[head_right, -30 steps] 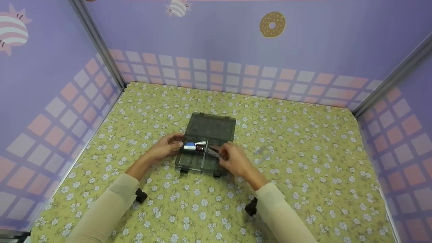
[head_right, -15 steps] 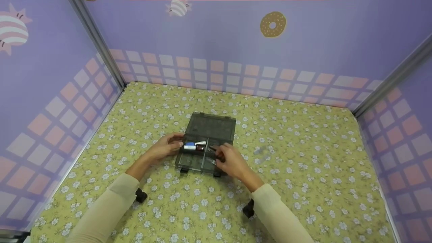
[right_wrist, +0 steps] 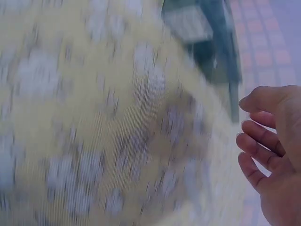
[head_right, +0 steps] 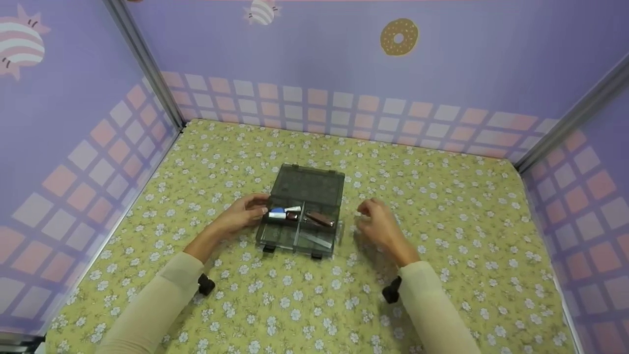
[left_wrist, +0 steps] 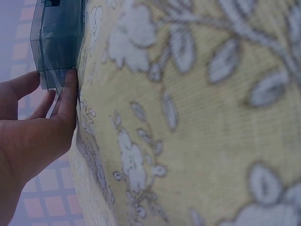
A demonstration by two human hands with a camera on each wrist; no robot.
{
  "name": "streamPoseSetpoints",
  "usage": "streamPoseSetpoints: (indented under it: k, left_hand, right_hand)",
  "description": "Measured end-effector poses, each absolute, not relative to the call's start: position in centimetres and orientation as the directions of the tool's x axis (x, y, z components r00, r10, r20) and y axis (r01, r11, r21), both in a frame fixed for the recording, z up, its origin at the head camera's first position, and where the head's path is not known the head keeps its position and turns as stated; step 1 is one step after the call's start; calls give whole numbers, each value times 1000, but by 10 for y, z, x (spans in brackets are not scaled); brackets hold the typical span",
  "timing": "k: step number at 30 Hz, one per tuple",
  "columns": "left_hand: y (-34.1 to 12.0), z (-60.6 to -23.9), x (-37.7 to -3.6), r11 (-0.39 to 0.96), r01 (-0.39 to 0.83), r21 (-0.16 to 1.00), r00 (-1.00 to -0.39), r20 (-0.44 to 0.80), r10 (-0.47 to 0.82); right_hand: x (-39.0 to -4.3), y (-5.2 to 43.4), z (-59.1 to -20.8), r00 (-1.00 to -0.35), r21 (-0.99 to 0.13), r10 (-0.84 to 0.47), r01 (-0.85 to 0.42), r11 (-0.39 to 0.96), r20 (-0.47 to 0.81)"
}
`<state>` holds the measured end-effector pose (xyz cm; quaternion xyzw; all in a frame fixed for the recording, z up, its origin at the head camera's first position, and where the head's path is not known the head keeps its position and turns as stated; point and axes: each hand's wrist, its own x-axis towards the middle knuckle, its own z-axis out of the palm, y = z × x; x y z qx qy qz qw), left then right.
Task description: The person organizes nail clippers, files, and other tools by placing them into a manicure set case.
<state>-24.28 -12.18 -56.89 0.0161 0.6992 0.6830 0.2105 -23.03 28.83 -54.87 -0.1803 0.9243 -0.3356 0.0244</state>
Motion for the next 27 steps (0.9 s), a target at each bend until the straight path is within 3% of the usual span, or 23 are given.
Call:
streamPoseSetpoints:
  k: [11, 27]
  left_hand:
    - [-122, -568, -242, 76, -282, 957, -906, -291, 309]
    - [-123, -569, -245, 55, -267, 962, -903, -270, 333]
  right_hand:
    - [-232, 327, -566, -962, -564, -267, -248, 787, 50]
    - [-232, 335, -573, -953, -501, -290, -291, 815, 82]
